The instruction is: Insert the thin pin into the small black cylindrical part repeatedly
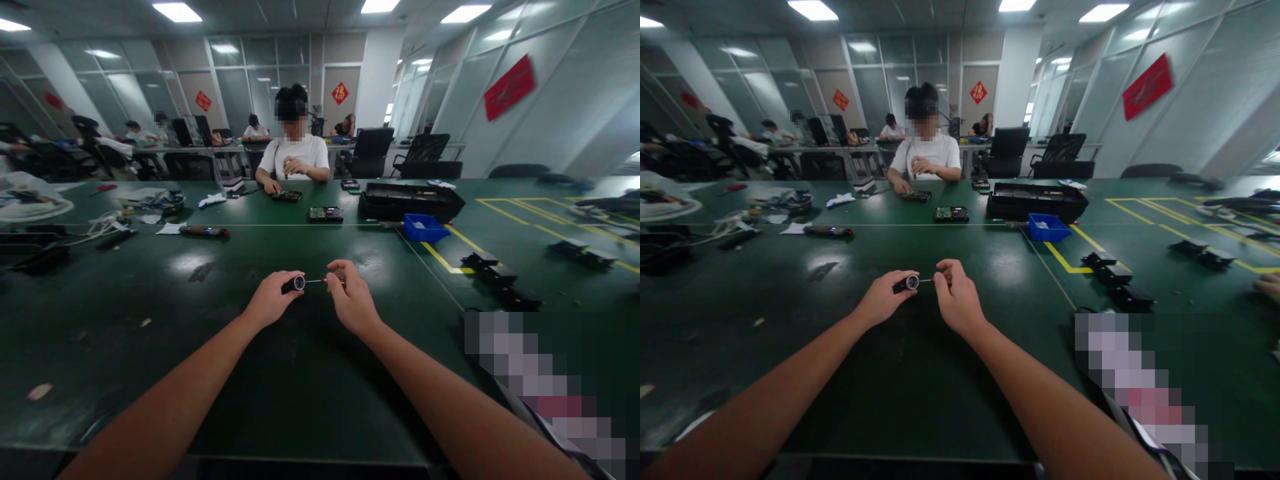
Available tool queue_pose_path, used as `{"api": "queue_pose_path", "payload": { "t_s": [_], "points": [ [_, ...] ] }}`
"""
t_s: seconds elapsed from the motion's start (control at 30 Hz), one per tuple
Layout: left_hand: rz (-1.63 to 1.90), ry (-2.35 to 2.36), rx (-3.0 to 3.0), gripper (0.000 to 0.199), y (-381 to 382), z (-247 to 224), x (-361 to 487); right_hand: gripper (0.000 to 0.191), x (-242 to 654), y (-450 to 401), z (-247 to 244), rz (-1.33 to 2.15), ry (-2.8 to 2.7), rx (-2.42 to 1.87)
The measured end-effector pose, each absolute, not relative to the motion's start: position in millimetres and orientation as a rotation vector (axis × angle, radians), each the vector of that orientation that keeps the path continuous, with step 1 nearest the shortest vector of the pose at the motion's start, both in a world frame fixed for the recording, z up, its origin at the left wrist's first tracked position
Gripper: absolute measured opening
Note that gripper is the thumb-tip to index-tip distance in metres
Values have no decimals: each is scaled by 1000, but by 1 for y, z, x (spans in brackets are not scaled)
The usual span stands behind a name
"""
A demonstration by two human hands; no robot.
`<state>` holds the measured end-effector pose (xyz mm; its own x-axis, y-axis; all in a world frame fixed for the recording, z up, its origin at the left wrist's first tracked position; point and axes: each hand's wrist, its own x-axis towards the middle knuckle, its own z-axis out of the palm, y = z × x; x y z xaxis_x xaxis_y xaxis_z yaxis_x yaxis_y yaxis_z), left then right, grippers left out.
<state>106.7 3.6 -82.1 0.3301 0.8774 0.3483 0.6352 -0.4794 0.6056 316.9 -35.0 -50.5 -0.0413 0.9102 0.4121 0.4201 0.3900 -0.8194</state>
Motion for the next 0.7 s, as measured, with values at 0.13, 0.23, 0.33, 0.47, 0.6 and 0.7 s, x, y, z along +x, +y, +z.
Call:
{"api": "queue_pose_path", "payload": {
  "t_s": [0.13,0.23,0.33,0.47,0.6,0.7],
  "points": [
    [915,1347,2276,38,2,-81,108,22,314,-25,-62,820,-1386,-1075],
    [961,1327,2307,38,2,-80,109,28,312,-17,-71,985,-1147,-1021],
    [967,1279,2370,39,4,-80,110,29,315,-10,-76,1137,-937,-986],
    [893,1309,2417,37,5,-81,110,27,322,-4,-76,1312,-765,-1038],
    [845,1349,2384,40,6,-83,110,22,324,-6,-71,1093,-880,-1042],
    [826,1367,2365,41,7,-83,110,23,322,-10,-68,989,-994,-1058]
  ]
}}
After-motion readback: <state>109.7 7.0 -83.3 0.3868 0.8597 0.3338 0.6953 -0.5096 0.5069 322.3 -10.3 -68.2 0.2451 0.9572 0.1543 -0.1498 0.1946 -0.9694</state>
